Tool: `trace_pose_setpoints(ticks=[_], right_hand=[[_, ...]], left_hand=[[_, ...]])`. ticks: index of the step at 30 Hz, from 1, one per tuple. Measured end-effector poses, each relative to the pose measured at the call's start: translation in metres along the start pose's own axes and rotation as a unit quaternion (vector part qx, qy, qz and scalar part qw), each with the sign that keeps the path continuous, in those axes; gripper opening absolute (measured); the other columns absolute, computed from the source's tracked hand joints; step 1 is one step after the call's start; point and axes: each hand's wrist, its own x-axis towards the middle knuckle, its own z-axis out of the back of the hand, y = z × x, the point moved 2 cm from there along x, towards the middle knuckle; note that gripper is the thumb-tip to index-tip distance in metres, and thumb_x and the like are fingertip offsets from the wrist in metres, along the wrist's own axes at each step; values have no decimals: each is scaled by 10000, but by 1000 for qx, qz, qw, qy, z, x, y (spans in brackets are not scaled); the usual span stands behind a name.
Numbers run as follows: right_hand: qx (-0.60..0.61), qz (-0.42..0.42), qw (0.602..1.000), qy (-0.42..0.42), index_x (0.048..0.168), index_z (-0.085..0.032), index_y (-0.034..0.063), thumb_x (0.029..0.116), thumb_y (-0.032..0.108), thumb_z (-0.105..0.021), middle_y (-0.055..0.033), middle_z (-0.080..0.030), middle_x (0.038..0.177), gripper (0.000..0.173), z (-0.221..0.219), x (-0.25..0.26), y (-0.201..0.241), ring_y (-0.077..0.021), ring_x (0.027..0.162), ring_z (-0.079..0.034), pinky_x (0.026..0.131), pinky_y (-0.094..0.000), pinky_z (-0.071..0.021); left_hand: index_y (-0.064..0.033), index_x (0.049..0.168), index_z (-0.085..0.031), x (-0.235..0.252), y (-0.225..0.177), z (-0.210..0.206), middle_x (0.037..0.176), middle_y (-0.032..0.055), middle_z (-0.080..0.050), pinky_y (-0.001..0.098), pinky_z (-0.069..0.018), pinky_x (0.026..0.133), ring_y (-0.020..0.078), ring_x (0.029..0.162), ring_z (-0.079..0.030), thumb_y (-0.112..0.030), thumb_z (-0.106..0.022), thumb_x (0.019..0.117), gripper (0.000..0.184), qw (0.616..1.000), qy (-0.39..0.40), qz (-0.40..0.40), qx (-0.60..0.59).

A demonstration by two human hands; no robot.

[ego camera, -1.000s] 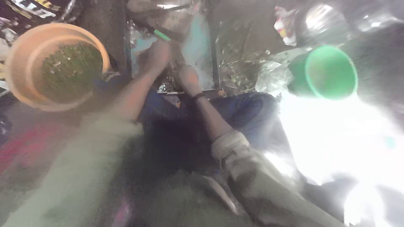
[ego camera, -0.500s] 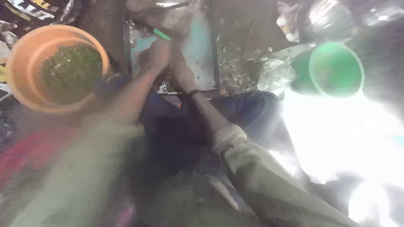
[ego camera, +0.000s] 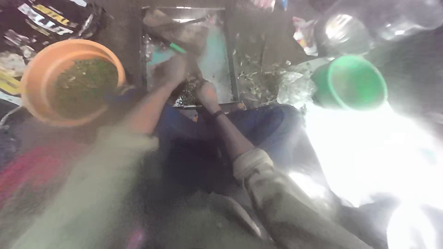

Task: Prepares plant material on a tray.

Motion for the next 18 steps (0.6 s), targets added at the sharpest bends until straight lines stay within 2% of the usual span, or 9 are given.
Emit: trace_pose_setpoints(ticks=[3, 5, 8, 11, 14, 18], right_hand=[[42, 14, 999, -16, 1150, -714, 121, 1013, 371, -560, -148, -740, 1084, 324, 6, 21, 6, -347, 1018, -720, 823, -610, -577], [63, 19, 998, -19, 1183, -717, 132, 989, 352, -613, -141, -744, 1102, 311, 6, 29, 6, -348, 1035, -717, 842, -616, -574], [78, 19, 996, -29, 1212, -719, 126, 1031, 335, -573, -151, -741, 1137, 312, 4, 30, 0, -353, 1078, -708, 887, -625, -562], [77, 9, 997, -27, 1232, -712, 125, 1062, 335, -512, -163, -736, 1157, 337, 2, 25, -9, -361, 1105, -699, 911, -625, -549], [79, 3, 996, -30, 1192, -704, 92, 1063, 331, -515, -175, -729, 1113, 331, 0, 21, -19, -366, 1069, -701, 882, -619, -552], [102, -4, 994, -42, 1189, -713, 118, 1046, 322, -532, -154, -738, 1106, 307, 0, 15, -25, -353, 1050, -706, 868, -618, -559]], left_hand=[[-104, 1094, -750, 2, -2, -1, 1186, 187, -712, 649, -563, 914, 414, 1120, -685, -132, -652, 955, 172, 1000, 0, 13, 21], [-102, 1100, -752, 1, -3, 0, 1197, 182, -715, 642, -565, 919, 414, 1130, -685, -113, -658, 951, 176, 999, 2, 16, 29], [-76, 1085, -748, 3, -2, -2, 1172, 204, -711, 647, -559, 913, 431, 1123, -679, -106, -655, 950, 167, 1000, 1, -3, 30], [-85, 1112, -751, 3, -5, 2, 1193, 193, -716, 650, -544, 953, 420, 1155, -675, -116, -645, 962, 186, 1000, 0, -14, 3], [-108, 1143, -745, -1, -10, 10, 1214, 178, -714, 653, -530, 978, 411, 1188, -661, -170, -692, 955, 205, 1000, 11, 3, -18], [-143, 1185, -750, 0, -5, 12, 1242, 154, -714, 637, -508, 1019, 385, 1220, -648, -223, -718, 937, 263, 999, -7, 25, -44]])
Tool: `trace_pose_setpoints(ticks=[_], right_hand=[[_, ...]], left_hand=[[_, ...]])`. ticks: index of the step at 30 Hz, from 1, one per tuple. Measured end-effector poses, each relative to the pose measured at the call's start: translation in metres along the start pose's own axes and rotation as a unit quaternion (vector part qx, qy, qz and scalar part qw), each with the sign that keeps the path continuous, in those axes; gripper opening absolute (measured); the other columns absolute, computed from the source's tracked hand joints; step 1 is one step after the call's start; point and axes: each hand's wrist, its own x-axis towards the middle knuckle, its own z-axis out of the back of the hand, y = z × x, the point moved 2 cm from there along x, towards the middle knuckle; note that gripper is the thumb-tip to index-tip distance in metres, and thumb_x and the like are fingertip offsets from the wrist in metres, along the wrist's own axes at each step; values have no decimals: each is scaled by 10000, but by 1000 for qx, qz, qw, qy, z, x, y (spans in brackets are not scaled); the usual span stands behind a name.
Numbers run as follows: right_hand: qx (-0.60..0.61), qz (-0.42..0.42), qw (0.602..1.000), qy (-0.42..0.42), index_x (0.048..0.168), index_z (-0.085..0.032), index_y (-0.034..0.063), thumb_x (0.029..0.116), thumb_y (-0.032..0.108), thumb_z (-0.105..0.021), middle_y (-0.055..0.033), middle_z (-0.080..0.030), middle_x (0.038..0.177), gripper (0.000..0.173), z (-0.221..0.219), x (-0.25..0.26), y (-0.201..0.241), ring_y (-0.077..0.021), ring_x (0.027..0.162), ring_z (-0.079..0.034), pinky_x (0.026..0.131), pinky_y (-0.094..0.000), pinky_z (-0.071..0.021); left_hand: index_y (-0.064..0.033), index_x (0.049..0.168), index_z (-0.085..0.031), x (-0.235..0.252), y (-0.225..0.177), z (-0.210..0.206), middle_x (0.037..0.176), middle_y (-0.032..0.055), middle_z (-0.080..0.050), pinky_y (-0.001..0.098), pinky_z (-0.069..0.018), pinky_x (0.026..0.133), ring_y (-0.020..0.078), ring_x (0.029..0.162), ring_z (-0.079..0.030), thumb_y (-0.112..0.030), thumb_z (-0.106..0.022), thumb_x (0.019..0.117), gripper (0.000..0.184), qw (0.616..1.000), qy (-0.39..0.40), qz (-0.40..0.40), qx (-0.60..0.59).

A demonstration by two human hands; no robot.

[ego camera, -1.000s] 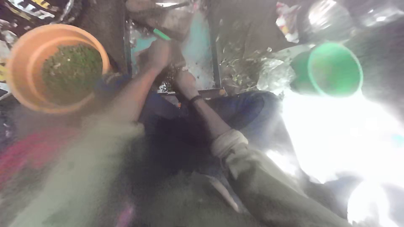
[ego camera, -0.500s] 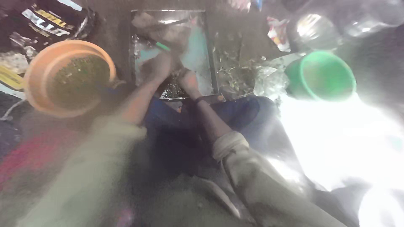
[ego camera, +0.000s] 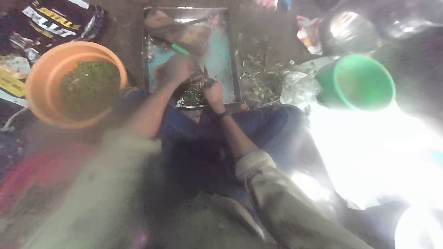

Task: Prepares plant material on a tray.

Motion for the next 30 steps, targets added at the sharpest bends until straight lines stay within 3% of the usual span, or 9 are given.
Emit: trace_pose_setpoints(ticks=[6, 11, 17, 19, 25, 30], right_hand=[[9, 5, 1000, -7, 1145, -703, 119, 1077, 338, -464, -145, -733, 1036, 332, 6, -3, -3, -343, 997, -711, 825, -604, -562], [-70, 14, 997, 15, 1221, -709, 118, 1095, 358, -433, -163, -736, 1155, 387, 6, -1, 9, -357, 1106, -702, 909, -602, -551], [-154, 35, 986, 60, 1148, -712, 82, 1038, 351, -534, -162, -730, 1143, 341, 1, 14, 33, -350, 1068, -713, 838, -594, -581], [-167, 50, 983, 63, 1100, -722, 75, 1040, 392, -539, -160, -731, 1128, 371, 0, 16, 41, -346, 1062, -713, 833, -598, -580], [-198, 51, 975, 81, 1150, -706, 50, 1032, 355, -534, -190, -724, 1155, 370, -7, 19, 59, -373, 1091, -705, 846, -615, -567], [-217, 54, 972, 67, 1098, -724, 78, 1000, 366, -548, -157, -732, 1140, 351, -25, 27, 55, -348, 1057, -715, 788, -598, -581]], left_hand=[[-167, 1187, -748, -5, 5, 10, 1236, 130, -723, 631, -530, 998, 358, 1192, -672, -240, -705, 930, 271, 998, -20, 51, -36], [-153, 1181, -753, -3, 10, 0, 1248, 161, -709, 654, -526, 993, 400, 1210, -652, -262, -750, 912, 290, 999, 5, 36, 17], [-186, 1132, -775, -1, 12, -5, 1243, 125, -720, 643, -550, 962, 369, 1186, -673, -265, -715, 920, 234, 999, 10, 30, 38], [-170, 1131, -768, -2, 8, -4, 1218, 158, -718, 662, -555, 934, 396, 1164, -677, -250, -706, 932, 223, 998, 22, 39, 44], [-109, 1137, -760, -3, -4, -1, 1202, 227, -706, 677, -539, 931, 449, 1173, -659, -161, -667, 942, 222, 996, 36, 53, 68], [-9, 1078, -722, -7, -13, 3, 1141, 269, -698, 674, -551, 873, 466, 1106, -677, -158, -677, 913, 227, 993, 35, 89, 62]])
